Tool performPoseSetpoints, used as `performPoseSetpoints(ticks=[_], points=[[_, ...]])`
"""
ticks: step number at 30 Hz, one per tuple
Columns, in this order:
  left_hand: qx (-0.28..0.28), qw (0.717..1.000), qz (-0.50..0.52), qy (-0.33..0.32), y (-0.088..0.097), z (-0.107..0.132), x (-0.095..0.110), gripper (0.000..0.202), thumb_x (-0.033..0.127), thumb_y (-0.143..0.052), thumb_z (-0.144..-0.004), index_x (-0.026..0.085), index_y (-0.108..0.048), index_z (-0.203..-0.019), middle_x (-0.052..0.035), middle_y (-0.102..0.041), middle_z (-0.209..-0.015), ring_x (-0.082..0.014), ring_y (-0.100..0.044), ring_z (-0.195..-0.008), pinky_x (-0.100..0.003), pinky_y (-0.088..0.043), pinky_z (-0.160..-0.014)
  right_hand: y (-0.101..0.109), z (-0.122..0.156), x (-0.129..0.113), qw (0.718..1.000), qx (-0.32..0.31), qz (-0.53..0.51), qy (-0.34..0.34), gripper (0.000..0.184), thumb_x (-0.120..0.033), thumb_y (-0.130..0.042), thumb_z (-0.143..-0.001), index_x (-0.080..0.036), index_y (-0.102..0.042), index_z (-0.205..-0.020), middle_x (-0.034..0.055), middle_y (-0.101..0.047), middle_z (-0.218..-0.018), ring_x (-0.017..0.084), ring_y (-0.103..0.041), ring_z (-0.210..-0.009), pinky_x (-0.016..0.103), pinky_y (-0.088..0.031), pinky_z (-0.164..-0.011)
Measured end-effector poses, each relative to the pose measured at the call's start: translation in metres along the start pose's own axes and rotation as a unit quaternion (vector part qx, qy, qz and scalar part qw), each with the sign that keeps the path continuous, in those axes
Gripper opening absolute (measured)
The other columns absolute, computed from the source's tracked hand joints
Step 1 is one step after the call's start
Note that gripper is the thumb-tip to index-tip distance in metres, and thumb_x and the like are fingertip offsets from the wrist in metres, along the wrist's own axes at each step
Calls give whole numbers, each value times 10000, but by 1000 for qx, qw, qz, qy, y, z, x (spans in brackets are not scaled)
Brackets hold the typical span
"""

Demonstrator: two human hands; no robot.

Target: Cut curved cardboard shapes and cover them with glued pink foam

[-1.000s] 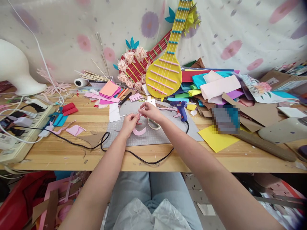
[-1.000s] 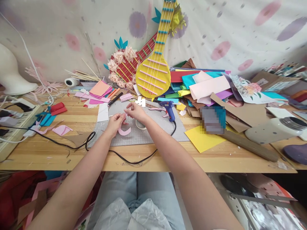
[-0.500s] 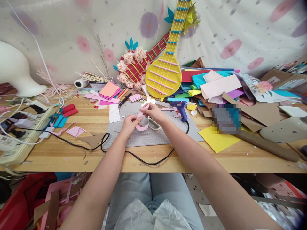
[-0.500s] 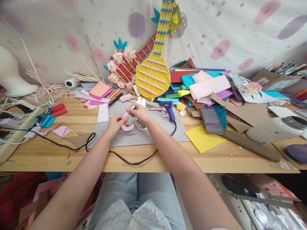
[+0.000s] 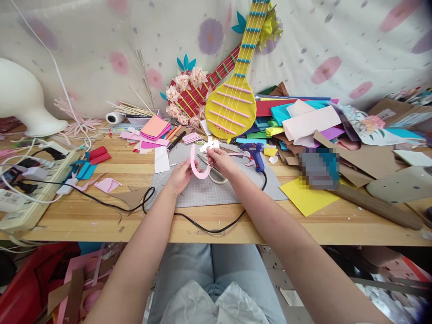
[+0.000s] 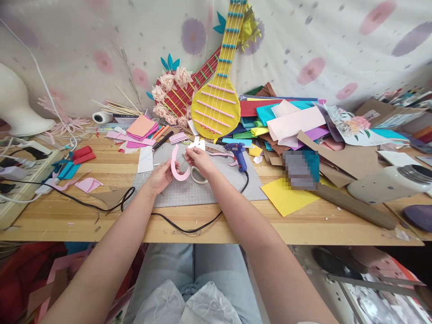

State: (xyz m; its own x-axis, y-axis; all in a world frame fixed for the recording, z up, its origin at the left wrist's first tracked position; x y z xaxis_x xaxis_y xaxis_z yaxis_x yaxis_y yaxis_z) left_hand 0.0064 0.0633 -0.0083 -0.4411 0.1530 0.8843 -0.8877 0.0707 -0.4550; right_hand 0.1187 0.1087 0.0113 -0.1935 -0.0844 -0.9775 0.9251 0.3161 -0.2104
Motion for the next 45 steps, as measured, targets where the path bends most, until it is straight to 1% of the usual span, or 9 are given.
performPoseSetpoints(ticks=[6,9,12,17,23,31,35,38,45], points=[[40,997,40,-50,9,-4,10,215,369,-621,-758,156,-604,-736,-7,-566,-657,-118,-562,-646,-322,-498,-798,31,11,4,981,118,151,23,526,-613,-504,-762,-206,-306,-495,-60,-261,-396,68,-230,-387,240,-221,-402],[25,997,44,-63,7,-5,10,225,381,-613,-765,156,-602,-752,-9,-554,-662,-118,-555,-643,-343,-491,-813,31,18,4,985,100,138,31,489,-606,-542,-731,-202,-353,-530,-62,-327,-416,63,-268,-390,232,-244,-405],[26,997,36,-67,7,-4,10,227,387,-601,-775,161,-597,-761,-5,-542,-668,-115,-546,-649,-337,-482,-818,22,24,-1,995,56,55,56,426,-518,-705,-596,-207,-447,-729,-65,-503,-586,68,-439,-480,209,-355,-459],[12,997,31,-68,1,-2,11,244,405,-578,-791,163,-599,-766,-3,-546,-670,-114,-547,-646,-304,-477,-767,1,28,9,1000,-16,10,13,514,-404,-772,-531,-209,-431,-863,-54,-596,-651,97,-565,-589,240,-453,-585],[-23,997,12,-68,-8,2,9,244,383,-607,-771,163,-634,-873,-18,-601,-741,-122,-575,-710,-271,-462,-746,7,26,12,1000,15,-21,18,485,-342,-802,-514,-209,-405,-762,-78,-563,-577,96,-563,-545,250,-464,-583],[-2,998,-6,-66,-7,0,5,319,355,-731,-635,169,-627,-872,5,-624,-710,-111,-587,-689,-281,-453,-759,7,28,17,999,16,42,17,441,-421,-745,-583,-203,-454,-830,-12,-604,-721,117,-582,-653,284,-480,-658],[36,988,-99,-114,-2,1,12,299,357,-730,-615,169,-621,-820,22,-582,-633,-105,-534,-605,-251,-427,-635,10,29,6,984,65,137,90,380,-405,-736,-588,-192,-500,-796,8,-569,-810,124,-549,-745,291,-460,-723],[68,956,-227,-173,-4,6,22,220,287,-729,-604,170,-629,-762,37,-528,-575,-99,-479,-575,-232,-382,-599,8,30,1,979,64,157,111,333,-453,-671,-660,-192,-515,-796,6,-555,-793,123,-521,-732,279,-444,-699],[26,924,-330,-193,-17,11,18,117,242,-681,-641,173,-626,-718,28,-523,-605,-101,-444,-589,-228,-354,-600,-2,29,6,983,6,140,120,329,-433,-684,-650,-183,-527,-794,-15,-557,-762,107,-512,-704,261,-419,-695]])
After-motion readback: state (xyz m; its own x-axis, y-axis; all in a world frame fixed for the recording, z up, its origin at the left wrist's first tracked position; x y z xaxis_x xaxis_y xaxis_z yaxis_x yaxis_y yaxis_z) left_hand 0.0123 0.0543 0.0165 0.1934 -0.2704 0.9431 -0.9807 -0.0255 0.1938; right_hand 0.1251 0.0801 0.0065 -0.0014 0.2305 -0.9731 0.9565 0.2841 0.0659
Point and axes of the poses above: each hand's wrist, its own z-axis away from the middle knuckle, its own y-axis out of the back of the hand, x = y × z, the point moved 8 cm from there along -z, towards the middle knuckle
